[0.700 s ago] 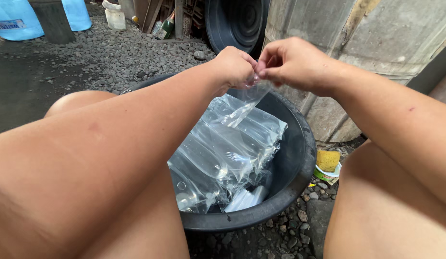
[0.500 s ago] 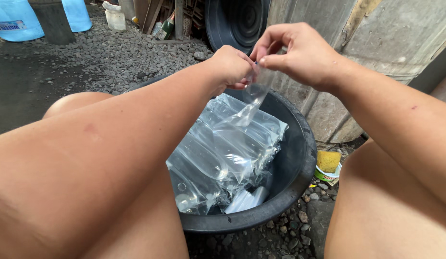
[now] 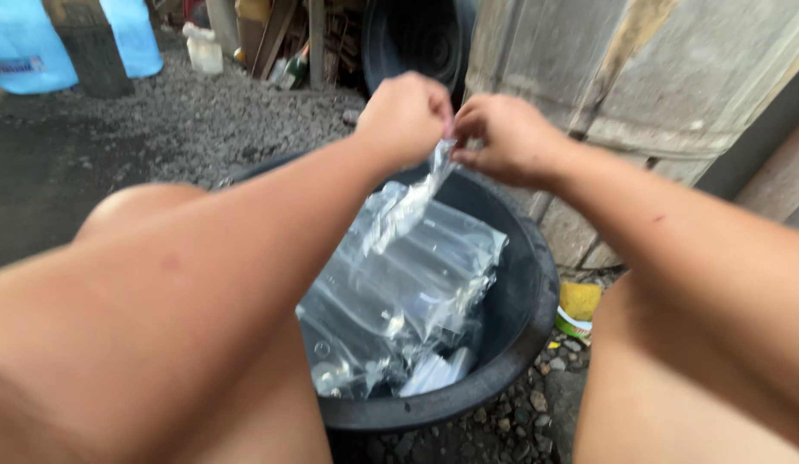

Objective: The person fills long plastic bags with water from a faucet, ties the ends, and places the filled bags into a large black bucket.

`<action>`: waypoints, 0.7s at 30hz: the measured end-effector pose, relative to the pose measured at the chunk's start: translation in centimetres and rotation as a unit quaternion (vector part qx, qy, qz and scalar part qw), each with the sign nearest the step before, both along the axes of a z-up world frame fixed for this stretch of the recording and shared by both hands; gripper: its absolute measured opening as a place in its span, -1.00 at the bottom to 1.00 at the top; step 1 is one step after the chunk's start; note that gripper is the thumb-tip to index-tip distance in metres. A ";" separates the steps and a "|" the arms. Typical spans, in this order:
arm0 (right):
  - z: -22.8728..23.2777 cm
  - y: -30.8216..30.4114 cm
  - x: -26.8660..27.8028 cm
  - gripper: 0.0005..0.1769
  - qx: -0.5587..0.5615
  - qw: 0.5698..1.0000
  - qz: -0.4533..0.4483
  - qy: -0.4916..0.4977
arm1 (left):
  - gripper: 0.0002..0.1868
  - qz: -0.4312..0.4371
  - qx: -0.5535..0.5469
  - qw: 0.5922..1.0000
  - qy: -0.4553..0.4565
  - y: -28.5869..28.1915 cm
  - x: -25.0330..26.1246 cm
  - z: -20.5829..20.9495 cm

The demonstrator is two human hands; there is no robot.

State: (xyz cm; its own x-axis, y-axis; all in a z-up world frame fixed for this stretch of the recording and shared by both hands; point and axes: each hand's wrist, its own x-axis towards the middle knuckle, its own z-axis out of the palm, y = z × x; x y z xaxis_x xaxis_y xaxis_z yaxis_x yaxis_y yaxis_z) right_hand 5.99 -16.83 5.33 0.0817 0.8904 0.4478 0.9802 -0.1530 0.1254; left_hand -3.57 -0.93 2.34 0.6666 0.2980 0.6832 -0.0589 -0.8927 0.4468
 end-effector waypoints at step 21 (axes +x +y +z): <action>-0.2 0.1 -2.4 -0.65 -0.116 0.985 -0.045 0.121 | -0.77 0.025 -0.043 0.992 0.117 0.8 -0.1 -2.7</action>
